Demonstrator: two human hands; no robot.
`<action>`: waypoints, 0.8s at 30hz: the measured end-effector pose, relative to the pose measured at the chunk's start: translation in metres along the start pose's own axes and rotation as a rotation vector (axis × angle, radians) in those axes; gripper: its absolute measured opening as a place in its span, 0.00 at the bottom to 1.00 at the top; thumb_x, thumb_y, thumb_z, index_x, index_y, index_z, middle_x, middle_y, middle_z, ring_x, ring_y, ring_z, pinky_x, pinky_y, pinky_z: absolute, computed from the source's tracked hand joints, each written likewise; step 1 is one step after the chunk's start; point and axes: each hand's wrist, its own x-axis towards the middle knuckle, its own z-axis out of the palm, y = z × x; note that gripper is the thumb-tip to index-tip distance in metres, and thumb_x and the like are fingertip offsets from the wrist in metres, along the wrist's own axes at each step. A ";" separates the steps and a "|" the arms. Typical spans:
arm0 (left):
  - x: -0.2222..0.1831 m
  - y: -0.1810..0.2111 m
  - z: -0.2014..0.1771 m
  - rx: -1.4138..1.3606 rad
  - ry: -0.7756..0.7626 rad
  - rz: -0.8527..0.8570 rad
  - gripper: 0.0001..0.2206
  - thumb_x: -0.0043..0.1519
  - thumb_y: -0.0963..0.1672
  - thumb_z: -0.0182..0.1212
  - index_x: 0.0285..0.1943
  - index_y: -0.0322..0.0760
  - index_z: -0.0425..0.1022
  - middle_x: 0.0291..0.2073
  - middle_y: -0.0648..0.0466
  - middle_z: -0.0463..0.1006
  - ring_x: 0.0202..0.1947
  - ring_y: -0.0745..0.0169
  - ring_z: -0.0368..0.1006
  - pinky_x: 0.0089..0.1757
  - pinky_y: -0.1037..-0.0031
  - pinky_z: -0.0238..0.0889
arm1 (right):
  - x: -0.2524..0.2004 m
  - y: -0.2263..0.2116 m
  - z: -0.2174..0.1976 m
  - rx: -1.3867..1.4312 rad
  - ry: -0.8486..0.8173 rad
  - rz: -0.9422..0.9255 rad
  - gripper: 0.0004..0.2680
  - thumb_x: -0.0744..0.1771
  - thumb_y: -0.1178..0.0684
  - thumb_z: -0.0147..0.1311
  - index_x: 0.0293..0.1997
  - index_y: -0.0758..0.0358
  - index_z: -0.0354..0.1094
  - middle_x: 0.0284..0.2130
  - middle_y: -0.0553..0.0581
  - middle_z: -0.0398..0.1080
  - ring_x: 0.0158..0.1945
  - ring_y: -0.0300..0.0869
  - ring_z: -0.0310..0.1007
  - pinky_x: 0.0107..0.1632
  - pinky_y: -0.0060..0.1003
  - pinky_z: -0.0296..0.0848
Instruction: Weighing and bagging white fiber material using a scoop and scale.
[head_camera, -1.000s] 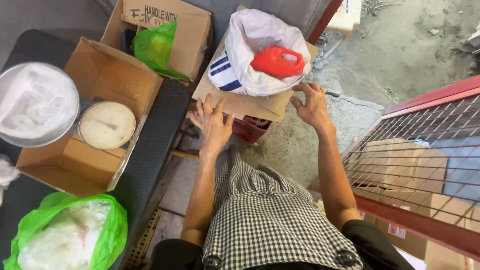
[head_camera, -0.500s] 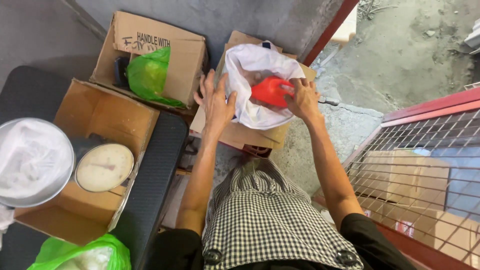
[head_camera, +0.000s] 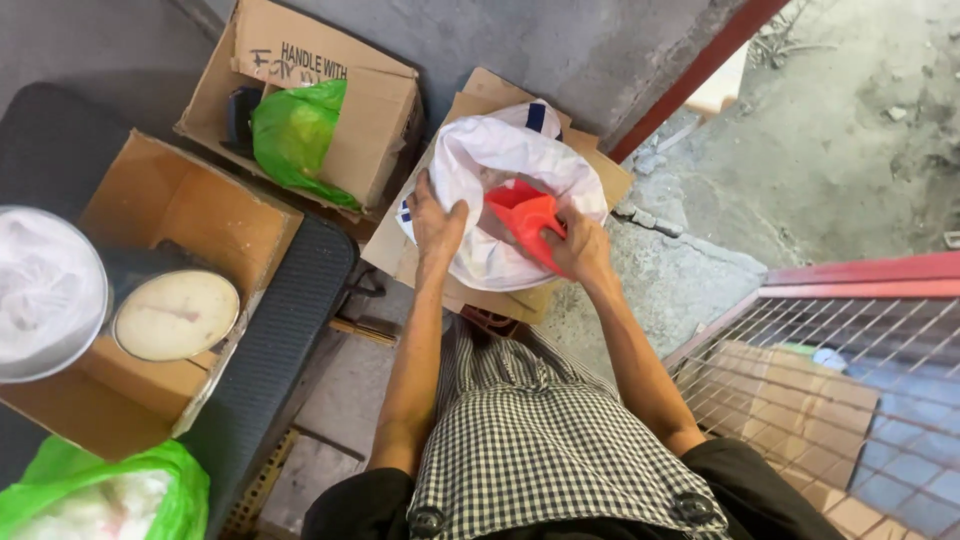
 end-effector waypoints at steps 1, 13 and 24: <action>0.000 -0.002 0.001 -0.042 0.054 0.047 0.42 0.51 0.45 0.69 0.76 0.31 0.53 0.65 0.35 0.63 0.66 0.34 0.61 0.63 0.51 0.54 | -0.003 0.004 0.002 0.042 0.004 0.023 0.12 0.64 0.47 0.63 0.46 0.61 0.70 0.36 0.66 0.77 0.41 0.59 0.78 0.43 0.51 0.73; -0.014 0.037 -0.013 -0.088 0.156 0.275 0.32 0.51 0.38 0.63 0.69 0.30 0.67 0.58 0.34 0.72 0.61 0.35 0.66 0.60 0.57 0.60 | -0.048 0.024 0.012 0.952 0.090 0.414 0.06 0.67 0.54 0.60 0.41 0.66 0.72 0.29 0.50 0.73 0.28 0.33 0.67 0.32 0.32 0.69; -0.023 0.025 -0.017 -0.072 0.151 0.331 0.30 0.51 0.36 0.62 0.67 0.31 0.69 0.57 0.36 0.73 0.60 0.34 0.69 0.59 0.58 0.64 | -0.031 -0.031 0.017 0.188 0.174 -0.100 0.10 0.65 0.57 0.64 0.47 0.70 0.69 0.34 0.64 0.74 0.38 0.50 0.75 0.40 0.43 0.71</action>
